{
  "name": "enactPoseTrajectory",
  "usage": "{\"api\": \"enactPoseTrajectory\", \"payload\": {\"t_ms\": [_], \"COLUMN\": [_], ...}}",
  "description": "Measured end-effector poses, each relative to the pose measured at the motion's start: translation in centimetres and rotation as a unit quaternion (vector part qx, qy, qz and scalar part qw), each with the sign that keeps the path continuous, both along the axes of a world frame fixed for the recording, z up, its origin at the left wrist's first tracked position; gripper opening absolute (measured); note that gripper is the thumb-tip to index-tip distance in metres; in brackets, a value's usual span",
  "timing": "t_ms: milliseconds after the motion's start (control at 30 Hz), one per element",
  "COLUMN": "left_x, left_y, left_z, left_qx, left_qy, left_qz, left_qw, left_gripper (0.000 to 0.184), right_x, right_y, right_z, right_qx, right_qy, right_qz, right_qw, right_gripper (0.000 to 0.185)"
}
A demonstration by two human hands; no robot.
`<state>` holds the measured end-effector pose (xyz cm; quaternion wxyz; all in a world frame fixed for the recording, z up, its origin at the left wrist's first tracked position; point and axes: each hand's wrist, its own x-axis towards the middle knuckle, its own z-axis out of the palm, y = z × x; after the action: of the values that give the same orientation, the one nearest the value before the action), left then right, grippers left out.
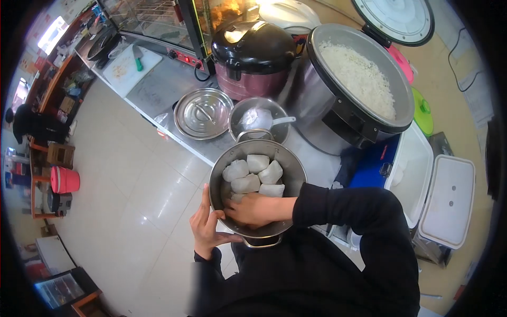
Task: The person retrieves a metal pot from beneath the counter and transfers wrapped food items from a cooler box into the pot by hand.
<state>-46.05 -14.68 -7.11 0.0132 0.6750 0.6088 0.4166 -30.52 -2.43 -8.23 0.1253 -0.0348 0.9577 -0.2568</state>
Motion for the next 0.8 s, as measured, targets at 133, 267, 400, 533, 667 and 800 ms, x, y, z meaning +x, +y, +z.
{"api": "enactPoseTrajectory", "payload": {"t_ms": [133,267,400,533,667,800], "left_x": [0.2,0.5,0.4,0.6,0.4,0.6], "left_y": [0.2,0.5,0.3,0.2,0.1,0.1], "left_z": [-0.2,0.0,0.0,0.0,-0.3,-0.3], "left_qx": [0.022,0.029,0.024,0.03,0.026,0.03], "left_qy": [0.002,-0.001,0.0,-0.01,-0.01,-0.011], "left_qz": [-0.002,-0.004,-0.003,0.003,-0.001,0.003], "left_qw": [1.0,1.0,1.0,1.0,1.0,0.999], "left_gripper": [0.072,0.072,0.071,0.072,0.072,0.072], "right_x": [1.0,0.7,-0.2,-1.0,-0.8,0.9], "right_y": [1.3,1.9,-0.3,-2.3,-1.8,-0.5], "right_z": [1.8,2.6,-2.5,-3.6,-2.4,0.8], "right_qx": [0.017,-0.024,0.082,0.098,0.119,0.096], "right_qy": [-0.033,-0.094,-0.014,-0.106,-0.073,-0.019], "right_qz": [0.061,0.085,0.103,0.037,0.065,0.101], "right_qw": [0.997,0.992,0.991,0.989,0.988,0.99], "right_gripper": [0.081,0.068,0.063,0.054,0.043,0.034]}}
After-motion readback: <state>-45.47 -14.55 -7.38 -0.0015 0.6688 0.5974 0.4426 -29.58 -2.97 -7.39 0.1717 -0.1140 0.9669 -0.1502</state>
